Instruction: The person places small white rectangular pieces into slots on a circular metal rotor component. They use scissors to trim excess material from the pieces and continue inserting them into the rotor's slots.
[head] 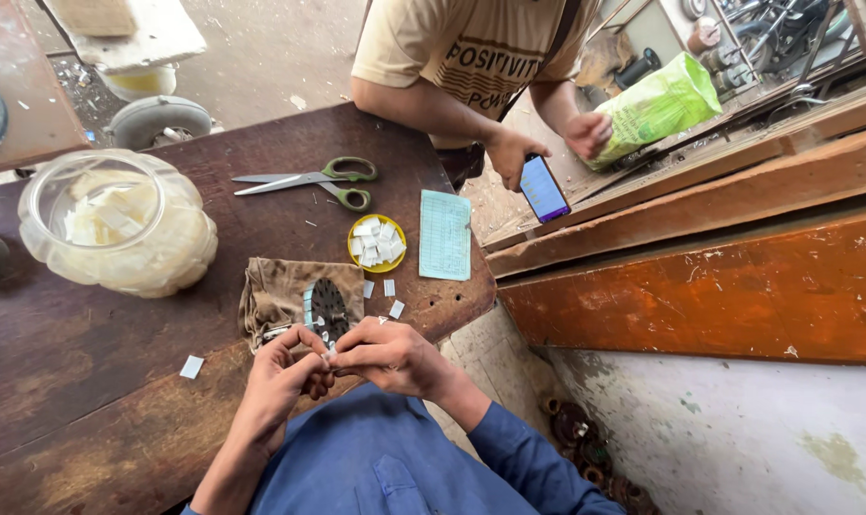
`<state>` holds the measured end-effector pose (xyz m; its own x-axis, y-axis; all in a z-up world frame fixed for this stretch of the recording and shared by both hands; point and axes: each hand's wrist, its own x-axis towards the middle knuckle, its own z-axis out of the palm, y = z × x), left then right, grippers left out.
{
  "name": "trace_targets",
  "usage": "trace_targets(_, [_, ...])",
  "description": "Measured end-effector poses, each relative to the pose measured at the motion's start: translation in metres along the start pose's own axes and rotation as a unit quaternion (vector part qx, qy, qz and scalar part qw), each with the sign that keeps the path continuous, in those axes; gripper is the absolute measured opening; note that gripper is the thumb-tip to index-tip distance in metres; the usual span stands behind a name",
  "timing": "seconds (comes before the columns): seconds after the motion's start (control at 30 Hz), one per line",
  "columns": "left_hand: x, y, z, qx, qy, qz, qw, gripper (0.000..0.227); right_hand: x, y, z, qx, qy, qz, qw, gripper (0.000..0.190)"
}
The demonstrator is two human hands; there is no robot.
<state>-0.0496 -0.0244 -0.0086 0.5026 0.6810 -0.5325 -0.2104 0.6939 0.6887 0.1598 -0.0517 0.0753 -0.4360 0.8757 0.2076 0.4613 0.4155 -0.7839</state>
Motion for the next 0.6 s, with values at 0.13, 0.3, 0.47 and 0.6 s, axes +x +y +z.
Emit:
trace_targets(0.13, [0.001,0.008,0.004,-0.025,-0.046,0.050,0.997,0.005,0.002,0.007,0.000,0.061,0.019,0.040,0.997,0.021])
trace_targets(0.3, [-0.017,0.031,0.023,0.116,0.060,0.137,0.982,0.023,0.004,0.017,0.002,0.140,0.092,0.104,0.980,0.016])
trace_targets(0.47, [-0.027,0.042,0.032,0.265,0.073,0.257,0.927,0.019,-0.001,0.028,0.016,0.325,0.125,0.195,0.917,0.011])
trace_targets(0.6, [-0.022,0.041,0.032,0.234,0.063,0.254,0.936,0.014,-0.004,0.035,0.020,0.368,0.123,0.178,0.904,0.011])
